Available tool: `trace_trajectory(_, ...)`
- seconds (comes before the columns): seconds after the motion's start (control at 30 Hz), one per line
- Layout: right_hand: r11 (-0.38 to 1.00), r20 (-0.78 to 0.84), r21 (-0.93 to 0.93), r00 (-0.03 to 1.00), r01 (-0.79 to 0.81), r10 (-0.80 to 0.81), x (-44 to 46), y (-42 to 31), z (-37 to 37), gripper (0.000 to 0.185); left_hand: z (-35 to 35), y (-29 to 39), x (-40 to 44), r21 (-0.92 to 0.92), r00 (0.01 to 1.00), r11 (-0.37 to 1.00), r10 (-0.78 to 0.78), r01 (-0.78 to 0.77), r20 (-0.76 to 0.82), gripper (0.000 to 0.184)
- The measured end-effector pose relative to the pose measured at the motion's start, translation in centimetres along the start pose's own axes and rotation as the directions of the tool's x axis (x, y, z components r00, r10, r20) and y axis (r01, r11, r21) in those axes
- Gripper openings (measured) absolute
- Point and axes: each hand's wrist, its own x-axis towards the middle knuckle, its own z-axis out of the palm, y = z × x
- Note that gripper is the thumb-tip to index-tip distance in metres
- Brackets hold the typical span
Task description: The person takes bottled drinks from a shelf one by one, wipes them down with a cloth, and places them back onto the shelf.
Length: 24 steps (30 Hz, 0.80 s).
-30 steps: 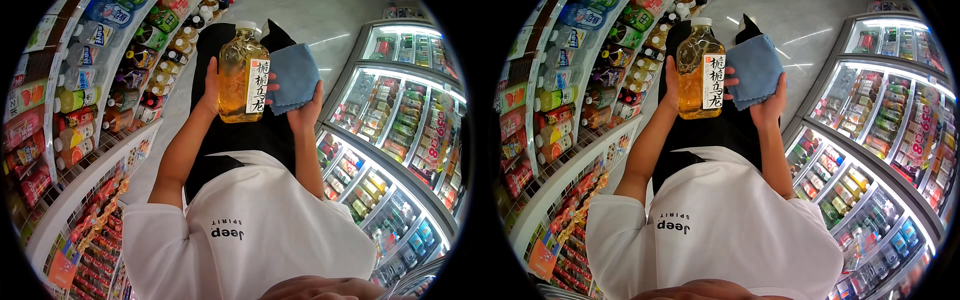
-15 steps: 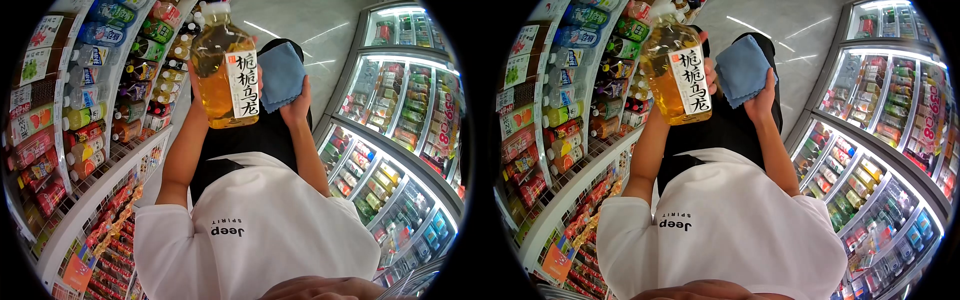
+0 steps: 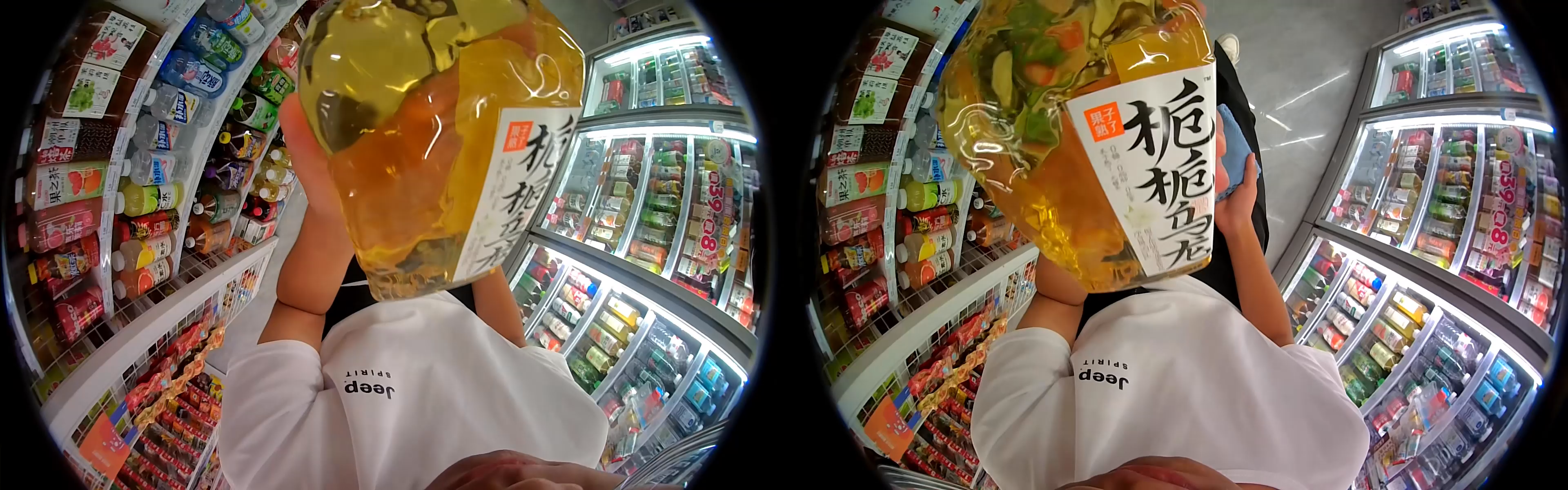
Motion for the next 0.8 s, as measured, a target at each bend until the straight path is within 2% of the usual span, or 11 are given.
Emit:
trace_trajectory(0.1, 0.984, 0.088, 0.097, 0.986, -0.149, 0.14, -0.2, -0.5, -0.9, 0.068, 0.5, 0.0, -0.5, 0.011, 1.0, 1.0, 0.02, -0.02, -0.008, 0.093)
trace_trajectory(0.13, 0.997, -0.006, 0.047, 0.999, -0.053, 0.054, -0.3, -0.3, -0.4, 0.067, 0.7, -0.1, -0.6, 0.015, 1.0, 1.0, 0.024, -0.024, -0.009, 0.093)
trace_trajectory(0.27, 1.0, 0.021, -0.004, 1.0, 0.016, -0.016, 0.4, 0.2, -0.6, 0.065, 1.2, -0.3, -1.5, 0.037, 0.999, 0.999, 0.023, -0.022, -0.028, 0.091)
trace_trajectory(0.37, 0.997, -0.033, -0.047, 0.997, 0.061, -0.063, 0.8, 0.4, -0.5, 0.064, 1.2, -0.2, -2.3, 0.049, 0.998, 0.998, 0.029, -0.026, -0.048, 0.09)
trace_trajectory(0.5, 0.991, -0.056, -0.088, 0.993, 0.098, -0.103, 0.3, 0.5, 0.1, 0.063, 1.1, 0.5, -3.9, 0.072, 0.996, 0.997, 0.032, -0.026, -0.085, 0.088)
trace_trajectory(0.8, 0.996, -0.057, -0.063, 0.996, 0.068, -0.072, 0.2, 0.1, 0.1, 0.063, 1.6, 0.7, -6.0, 0.111, 0.989, 0.993, 0.044, -0.028, -0.141, 0.084)
